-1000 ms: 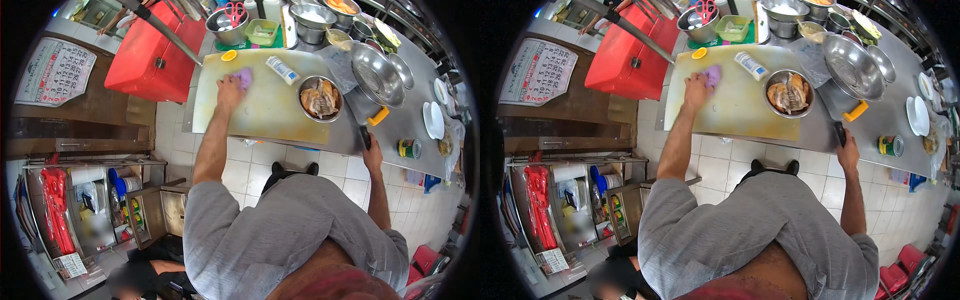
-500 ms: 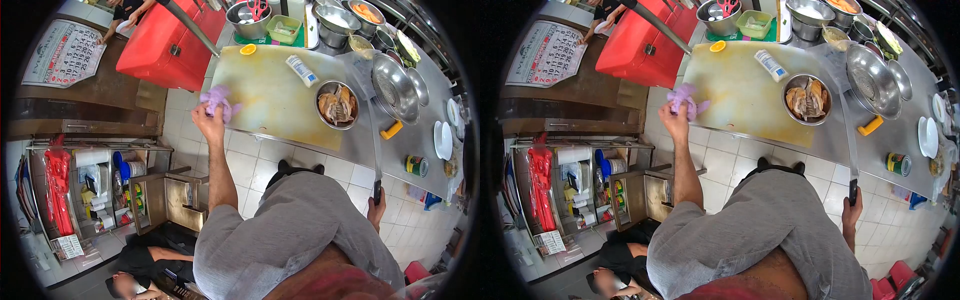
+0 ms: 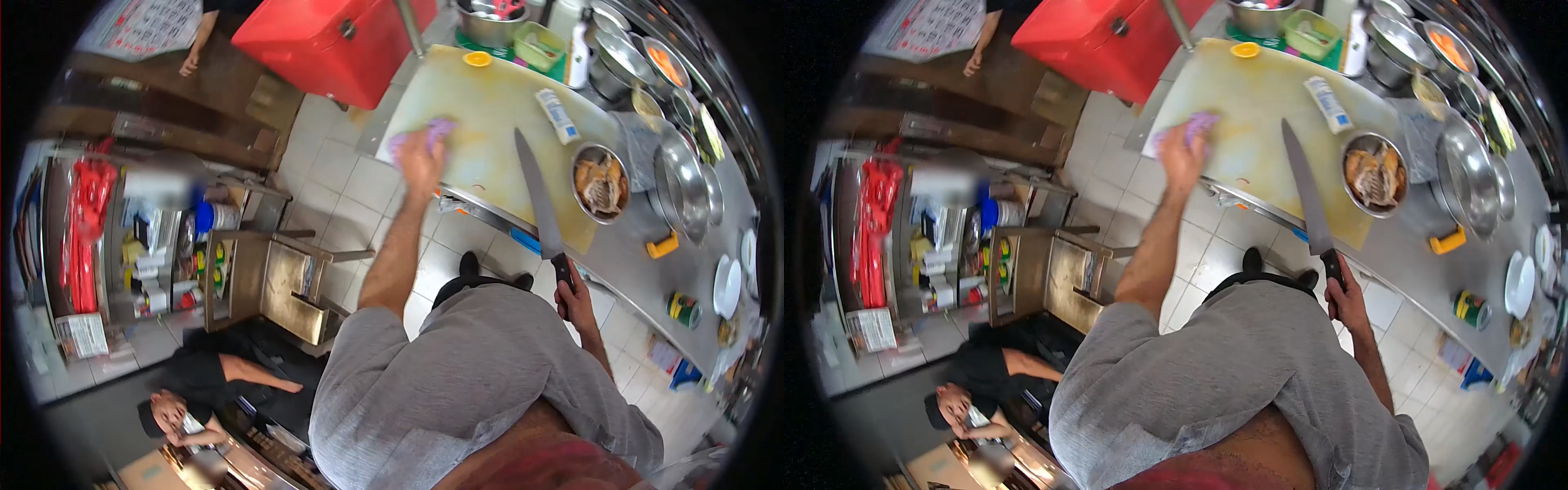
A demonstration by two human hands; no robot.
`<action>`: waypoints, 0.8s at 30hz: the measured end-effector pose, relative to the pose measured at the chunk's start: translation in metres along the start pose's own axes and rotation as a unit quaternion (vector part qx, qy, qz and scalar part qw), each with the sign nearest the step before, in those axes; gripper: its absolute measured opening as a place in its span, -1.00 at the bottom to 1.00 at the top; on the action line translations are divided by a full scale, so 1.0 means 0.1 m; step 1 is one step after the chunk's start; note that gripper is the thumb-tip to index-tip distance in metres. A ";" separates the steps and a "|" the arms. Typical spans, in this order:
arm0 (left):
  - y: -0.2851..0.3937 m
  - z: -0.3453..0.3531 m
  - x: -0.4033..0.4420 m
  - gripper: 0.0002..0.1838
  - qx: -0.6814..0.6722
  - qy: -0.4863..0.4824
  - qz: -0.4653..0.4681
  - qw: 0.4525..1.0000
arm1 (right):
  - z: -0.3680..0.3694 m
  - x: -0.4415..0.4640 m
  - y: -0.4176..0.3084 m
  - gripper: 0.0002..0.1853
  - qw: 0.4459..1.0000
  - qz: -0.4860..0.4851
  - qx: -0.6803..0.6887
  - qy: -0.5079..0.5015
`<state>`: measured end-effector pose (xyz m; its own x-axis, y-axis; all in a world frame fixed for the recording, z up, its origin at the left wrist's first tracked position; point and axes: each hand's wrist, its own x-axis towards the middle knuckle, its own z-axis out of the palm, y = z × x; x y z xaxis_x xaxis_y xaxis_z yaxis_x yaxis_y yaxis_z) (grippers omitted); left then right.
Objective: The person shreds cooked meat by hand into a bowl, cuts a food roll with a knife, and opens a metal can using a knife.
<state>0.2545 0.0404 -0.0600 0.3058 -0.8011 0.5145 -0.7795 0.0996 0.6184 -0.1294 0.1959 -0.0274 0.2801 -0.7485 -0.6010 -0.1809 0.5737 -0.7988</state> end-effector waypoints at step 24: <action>0.65 0.21 -0.23 -0.20 0.089 0.041 -0.169 0.981 | -0.33 0.29 -0.35 -0.51 0.986 -0.087 -0.107 -0.094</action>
<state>0.1858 0.0528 -0.0437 0.6006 -0.7199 0.3478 -0.7064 -0.2741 0.6525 -0.1454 0.1428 -0.0176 0.4908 -0.7431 -0.4550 -0.3034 0.3438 -0.8887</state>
